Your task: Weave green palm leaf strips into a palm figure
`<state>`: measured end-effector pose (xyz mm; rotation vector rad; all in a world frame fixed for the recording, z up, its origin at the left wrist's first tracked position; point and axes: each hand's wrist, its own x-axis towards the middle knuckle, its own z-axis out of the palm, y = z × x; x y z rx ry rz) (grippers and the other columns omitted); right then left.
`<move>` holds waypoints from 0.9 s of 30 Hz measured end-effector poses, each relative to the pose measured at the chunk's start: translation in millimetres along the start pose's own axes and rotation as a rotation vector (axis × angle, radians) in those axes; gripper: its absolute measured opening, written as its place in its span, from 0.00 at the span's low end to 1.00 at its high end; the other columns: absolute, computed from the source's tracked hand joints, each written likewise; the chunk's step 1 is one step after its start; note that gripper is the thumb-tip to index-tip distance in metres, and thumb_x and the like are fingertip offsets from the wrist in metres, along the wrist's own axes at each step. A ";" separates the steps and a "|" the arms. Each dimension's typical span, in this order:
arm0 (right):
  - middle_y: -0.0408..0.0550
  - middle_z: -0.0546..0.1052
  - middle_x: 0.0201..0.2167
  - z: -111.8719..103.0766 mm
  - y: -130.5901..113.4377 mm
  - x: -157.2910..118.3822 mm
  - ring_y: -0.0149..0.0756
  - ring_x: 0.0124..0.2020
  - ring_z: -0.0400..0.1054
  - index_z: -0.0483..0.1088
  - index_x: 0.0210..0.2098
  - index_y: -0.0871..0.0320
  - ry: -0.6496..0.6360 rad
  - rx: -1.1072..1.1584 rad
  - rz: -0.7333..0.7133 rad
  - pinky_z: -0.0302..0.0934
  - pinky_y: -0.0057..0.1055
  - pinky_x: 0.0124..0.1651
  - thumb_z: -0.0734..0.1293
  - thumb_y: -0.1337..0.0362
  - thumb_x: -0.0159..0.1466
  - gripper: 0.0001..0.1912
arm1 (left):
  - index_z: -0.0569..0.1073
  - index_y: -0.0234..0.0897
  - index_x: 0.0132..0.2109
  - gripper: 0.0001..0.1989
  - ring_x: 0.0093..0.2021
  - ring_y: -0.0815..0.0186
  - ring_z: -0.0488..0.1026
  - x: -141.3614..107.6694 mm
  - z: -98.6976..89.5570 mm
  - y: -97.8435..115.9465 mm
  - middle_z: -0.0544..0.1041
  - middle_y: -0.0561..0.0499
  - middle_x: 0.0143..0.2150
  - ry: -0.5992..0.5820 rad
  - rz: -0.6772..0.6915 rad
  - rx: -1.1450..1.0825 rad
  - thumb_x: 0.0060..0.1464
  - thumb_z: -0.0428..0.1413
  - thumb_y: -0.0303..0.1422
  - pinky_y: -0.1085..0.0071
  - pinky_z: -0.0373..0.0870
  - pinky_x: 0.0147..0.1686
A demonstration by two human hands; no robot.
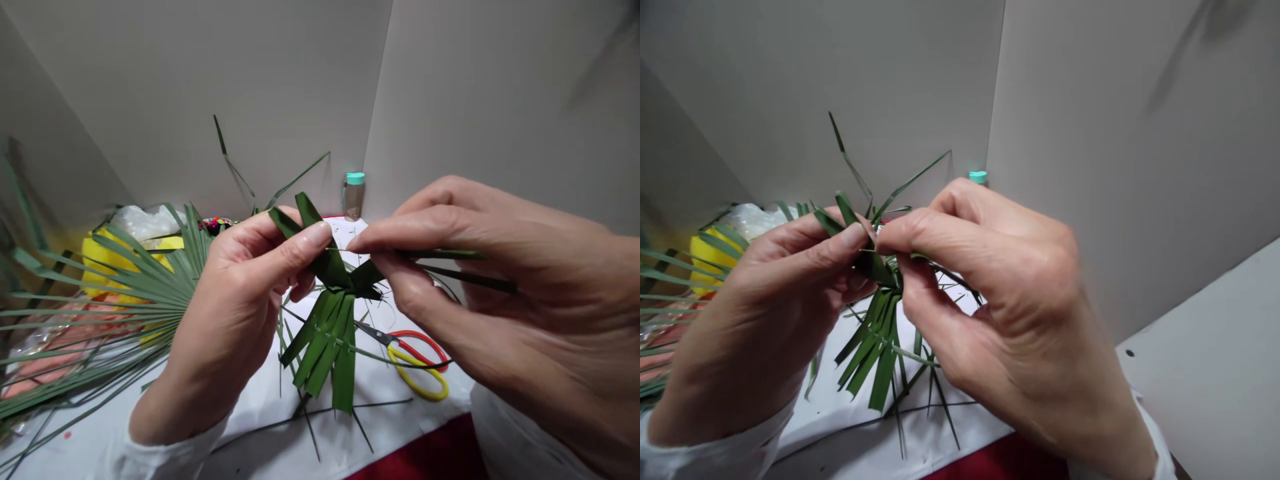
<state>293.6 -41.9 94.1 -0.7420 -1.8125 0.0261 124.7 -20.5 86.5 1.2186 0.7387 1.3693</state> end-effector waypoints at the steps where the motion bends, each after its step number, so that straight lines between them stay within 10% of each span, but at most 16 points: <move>1: 0.44 0.79 0.31 -0.8 -0.1 -0.2 0.31 0.29 0.71 0.80 0.37 0.51 -0.009 -0.019 0.010 0.67 0.29 0.30 0.70 0.77 0.61 0.14 | 0.76 0.36 0.29 0.08 0.29 0.71 0.62 0.1 0.5 0.6 0.72 0.52 0.32 0.005 -0.006 -0.009 0.57 0.63 0.29 0.76 0.64 0.25; 13: 0.40 0.76 0.31 -9.0 -13.9 5.9 0.31 0.29 0.70 0.76 0.34 0.49 -0.128 -0.251 0.084 0.66 0.28 0.31 0.67 0.76 0.61 0.13 | 0.79 0.36 0.27 0.10 0.32 0.71 0.73 0.1 6.8 6.6 0.76 0.53 0.30 0.022 -0.075 -0.113 0.57 0.63 0.27 0.79 0.72 0.30; 27: 0.42 0.74 0.27 -6.7 -14.4 3.4 0.35 0.27 0.67 0.76 0.38 0.49 -0.085 -0.292 0.016 0.60 0.33 0.32 0.67 0.75 0.59 0.15 | 0.72 0.38 0.25 0.14 0.27 0.72 0.60 -0.6 3.3 2.6 0.64 0.56 0.23 0.098 0.067 0.223 0.55 0.66 0.30 0.74 0.58 0.26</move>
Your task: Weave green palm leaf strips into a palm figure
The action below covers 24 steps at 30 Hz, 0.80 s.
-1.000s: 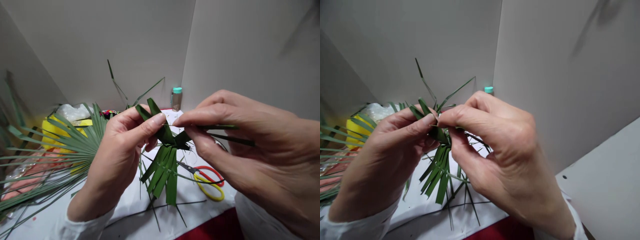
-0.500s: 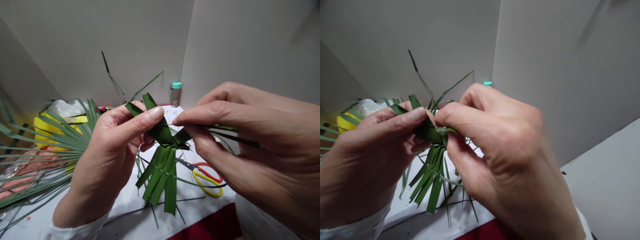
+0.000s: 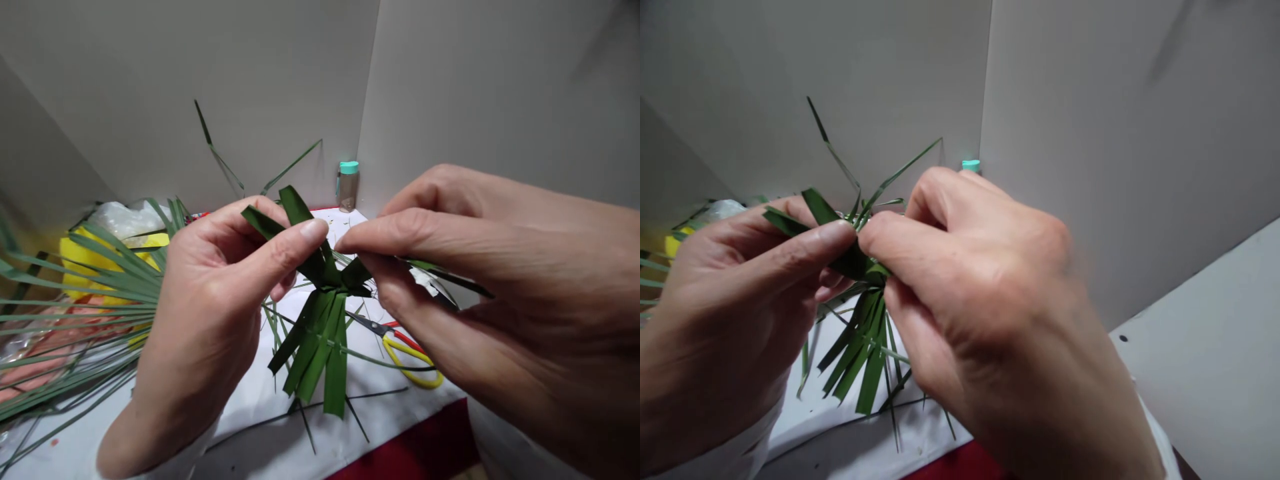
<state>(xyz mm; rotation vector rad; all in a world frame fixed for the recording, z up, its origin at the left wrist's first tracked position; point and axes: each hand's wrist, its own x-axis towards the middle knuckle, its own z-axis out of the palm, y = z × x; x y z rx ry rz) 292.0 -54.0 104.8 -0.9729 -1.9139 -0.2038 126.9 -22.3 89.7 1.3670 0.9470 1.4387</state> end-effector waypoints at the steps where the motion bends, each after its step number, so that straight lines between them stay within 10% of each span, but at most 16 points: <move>1: 0.41 0.75 0.28 -0.2 0.1 0.1 0.35 0.27 0.67 0.76 0.39 0.48 -0.002 0.010 0.006 0.60 0.32 0.31 0.66 0.76 0.59 0.16 | 0.72 0.39 0.25 0.14 0.27 0.72 0.60 0.2 -0.9 -0.8 0.65 0.56 0.23 -0.014 0.006 0.003 0.55 0.66 0.30 0.73 0.58 0.26; 13: 0.39 0.74 0.29 -6.4 8.8 0.9 0.28 0.25 0.64 0.68 0.23 0.52 -0.093 -0.089 -0.037 0.57 0.28 0.25 0.66 0.74 0.59 0.12 | 0.73 0.40 0.26 0.11 0.30 0.68 0.64 4.4 2.3 0.2 0.65 0.54 0.24 -0.030 -0.070 -0.034 0.53 0.66 0.30 0.73 0.60 0.28; 21: 0.41 0.75 0.29 -10.5 6.5 0.7 0.33 0.29 0.67 0.77 0.40 0.47 -0.118 -0.004 -0.030 0.59 0.31 0.29 0.68 0.77 0.60 0.17 | 0.76 0.37 0.26 0.10 0.29 0.69 0.63 5.8 0.3 3.5 0.65 0.54 0.25 -0.150 -0.155 -0.125 0.56 0.62 0.27 0.75 0.64 0.28; 24: 0.43 0.75 0.31 -13.4 6.6 0.7 0.33 0.31 0.68 0.74 0.31 0.50 -0.166 0.003 -0.053 0.60 0.31 0.29 0.68 0.77 0.62 0.13 | 0.76 0.37 0.26 0.09 0.28 0.71 0.62 5.9 1.8 3.6 0.65 0.54 0.26 -0.140 -0.158 -0.157 0.55 0.63 0.27 0.76 0.63 0.26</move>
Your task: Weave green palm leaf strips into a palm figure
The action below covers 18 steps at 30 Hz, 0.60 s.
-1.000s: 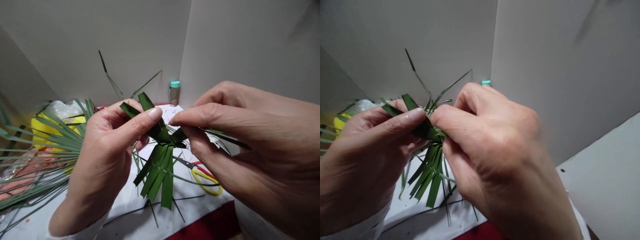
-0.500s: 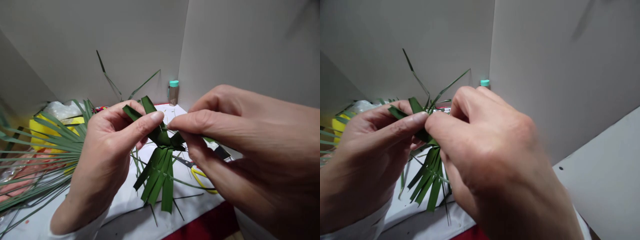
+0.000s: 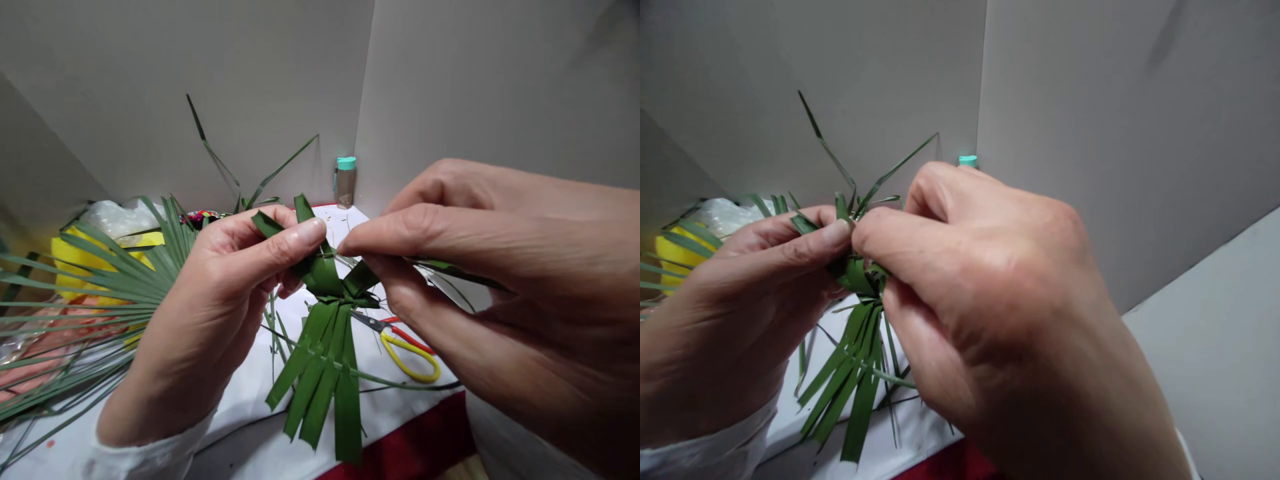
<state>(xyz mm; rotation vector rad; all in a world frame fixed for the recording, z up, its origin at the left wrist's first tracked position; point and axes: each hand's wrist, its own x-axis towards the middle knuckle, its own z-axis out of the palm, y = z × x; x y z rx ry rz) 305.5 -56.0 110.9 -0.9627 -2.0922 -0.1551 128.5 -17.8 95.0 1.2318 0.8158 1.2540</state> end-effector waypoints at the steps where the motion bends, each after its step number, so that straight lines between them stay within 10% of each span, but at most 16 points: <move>1: 0.43 0.75 0.32 -0.2 -1.1 -0.1 0.33 0.31 0.68 0.72 0.28 0.51 -0.003 -0.014 0.002 0.60 0.31 0.30 0.68 0.76 0.62 0.13 | 0.76 0.37 0.26 0.09 0.28 0.71 0.62 0.2 0.7 -0.2 0.65 0.54 0.25 0.016 0.004 -0.005 0.54 0.63 0.27 0.77 0.62 0.25; 18: 0.39 0.74 0.30 1.3 -5.5 1.6 0.32 0.28 0.68 0.78 0.42 0.47 0.047 -0.158 0.006 0.61 0.30 0.31 0.70 0.79 0.58 0.20 | 0.75 0.37 0.27 0.10 0.31 0.69 0.65 -0.5 0.8 -0.4 0.66 0.53 0.25 0.079 0.056 0.047 0.55 0.65 0.28 0.77 0.65 0.29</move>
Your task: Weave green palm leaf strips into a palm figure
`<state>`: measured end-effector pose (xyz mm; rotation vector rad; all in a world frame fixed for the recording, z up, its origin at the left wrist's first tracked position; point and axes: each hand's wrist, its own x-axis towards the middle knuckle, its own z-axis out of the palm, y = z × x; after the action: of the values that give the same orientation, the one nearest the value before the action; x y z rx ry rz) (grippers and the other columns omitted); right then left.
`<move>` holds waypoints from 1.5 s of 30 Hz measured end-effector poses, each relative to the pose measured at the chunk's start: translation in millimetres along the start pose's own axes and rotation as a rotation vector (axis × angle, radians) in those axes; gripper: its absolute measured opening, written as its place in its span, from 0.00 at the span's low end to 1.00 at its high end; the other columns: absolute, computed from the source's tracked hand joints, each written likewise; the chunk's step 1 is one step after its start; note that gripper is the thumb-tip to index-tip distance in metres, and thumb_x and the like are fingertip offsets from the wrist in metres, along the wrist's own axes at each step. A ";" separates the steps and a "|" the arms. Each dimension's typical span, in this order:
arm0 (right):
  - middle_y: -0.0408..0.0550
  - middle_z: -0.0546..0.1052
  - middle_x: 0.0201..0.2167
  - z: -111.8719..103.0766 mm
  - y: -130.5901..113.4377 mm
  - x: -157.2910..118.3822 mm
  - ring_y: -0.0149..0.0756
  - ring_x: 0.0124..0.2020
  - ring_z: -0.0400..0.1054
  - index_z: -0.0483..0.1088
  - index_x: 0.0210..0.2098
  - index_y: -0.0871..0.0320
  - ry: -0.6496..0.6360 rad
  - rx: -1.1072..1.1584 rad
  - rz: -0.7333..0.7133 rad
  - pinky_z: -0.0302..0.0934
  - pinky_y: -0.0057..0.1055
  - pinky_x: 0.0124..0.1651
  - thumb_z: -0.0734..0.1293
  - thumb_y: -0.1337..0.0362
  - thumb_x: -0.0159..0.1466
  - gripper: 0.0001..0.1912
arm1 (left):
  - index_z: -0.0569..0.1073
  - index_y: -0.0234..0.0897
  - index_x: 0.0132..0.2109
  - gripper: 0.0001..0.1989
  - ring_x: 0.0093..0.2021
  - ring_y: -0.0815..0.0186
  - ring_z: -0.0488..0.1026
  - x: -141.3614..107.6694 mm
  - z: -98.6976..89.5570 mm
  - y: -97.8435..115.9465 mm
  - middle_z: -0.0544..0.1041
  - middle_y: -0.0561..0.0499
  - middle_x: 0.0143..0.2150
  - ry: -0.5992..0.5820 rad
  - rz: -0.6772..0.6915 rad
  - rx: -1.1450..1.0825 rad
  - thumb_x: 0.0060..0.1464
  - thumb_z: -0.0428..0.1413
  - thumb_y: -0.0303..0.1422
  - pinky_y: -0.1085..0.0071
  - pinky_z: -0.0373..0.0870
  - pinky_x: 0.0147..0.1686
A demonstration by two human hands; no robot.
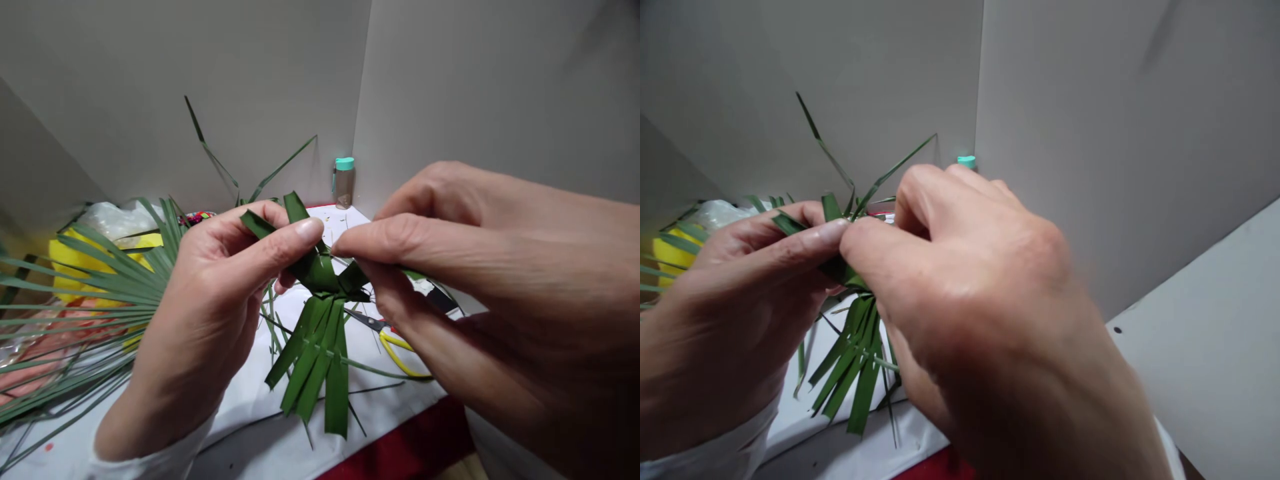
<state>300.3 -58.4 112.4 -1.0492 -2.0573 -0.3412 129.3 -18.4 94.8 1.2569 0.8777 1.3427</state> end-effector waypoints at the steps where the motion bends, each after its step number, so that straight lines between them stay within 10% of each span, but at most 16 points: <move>1: 0.39 0.75 0.30 0.9 0.6 -0.3 0.32 0.29 0.68 0.77 0.41 0.47 0.009 0.041 -0.004 0.61 0.30 0.31 0.69 0.78 0.58 0.19 | 0.75 0.37 0.27 0.09 0.31 0.69 0.65 -0.5 -0.3 -0.1 0.66 0.53 0.25 -0.010 -0.002 -0.006 0.55 0.64 0.28 0.77 0.65 0.29; 5: 0.41 0.76 0.32 3.0 3.8 -1.4 0.31 0.31 0.69 0.74 0.30 0.53 -0.005 0.156 0.005 0.63 0.28 0.32 0.68 0.76 0.63 0.12 | 0.74 0.37 0.27 0.11 0.28 0.71 0.63 -1.7 -1.6 -1.2 0.66 0.54 0.25 -0.045 -0.024 -0.032 0.57 0.64 0.28 0.78 0.64 0.27; 17: 0.43 0.75 0.25 4.7 -2.6 1.3 0.28 0.29 0.69 0.77 0.34 0.57 0.048 0.276 0.026 0.62 0.26 0.30 0.69 0.79 0.60 0.11 | 0.73 0.35 0.25 0.12 0.28 0.70 0.66 0.4 -8.7 -1.4 0.68 0.52 0.26 -0.215 -0.111 -0.056 0.57 0.60 0.30 0.79 0.67 0.26; 35: 0.38 0.81 0.30 1.4 9.8 4.6 0.26 0.29 0.74 0.76 0.36 0.53 0.015 0.398 -0.070 0.68 0.21 0.32 0.72 0.76 0.60 0.11 | 0.79 0.36 0.27 0.07 0.26 0.72 0.68 -2.3 -6.9 -0.6 0.72 0.55 0.25 -0.164 -0.108 -0.125 0.50 0.68 0.30 0.79 0.68 0.26; 45: 0.34 0.79 0.35 10.0 15.4 1.9 0.26 0.29 0.74 0.74 0.42 0.53 -0.032 0.430 0.068 0.71 0.22 0.33 0.73 0.74 0.63 0.11 | 0.84 0.39 0.34 0.09 0.34 0.72 0.72 -1.4 -5.7 -4.1 0.75 0.55 0.29 -0.319 -0.086 -0.196 0.62 0.62 0.34 0.80 0.70 0.35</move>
<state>306.3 -42.4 105.7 -0.8588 -1.9966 0.1515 124.4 -18.2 89.5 1.2227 0.5558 1.0935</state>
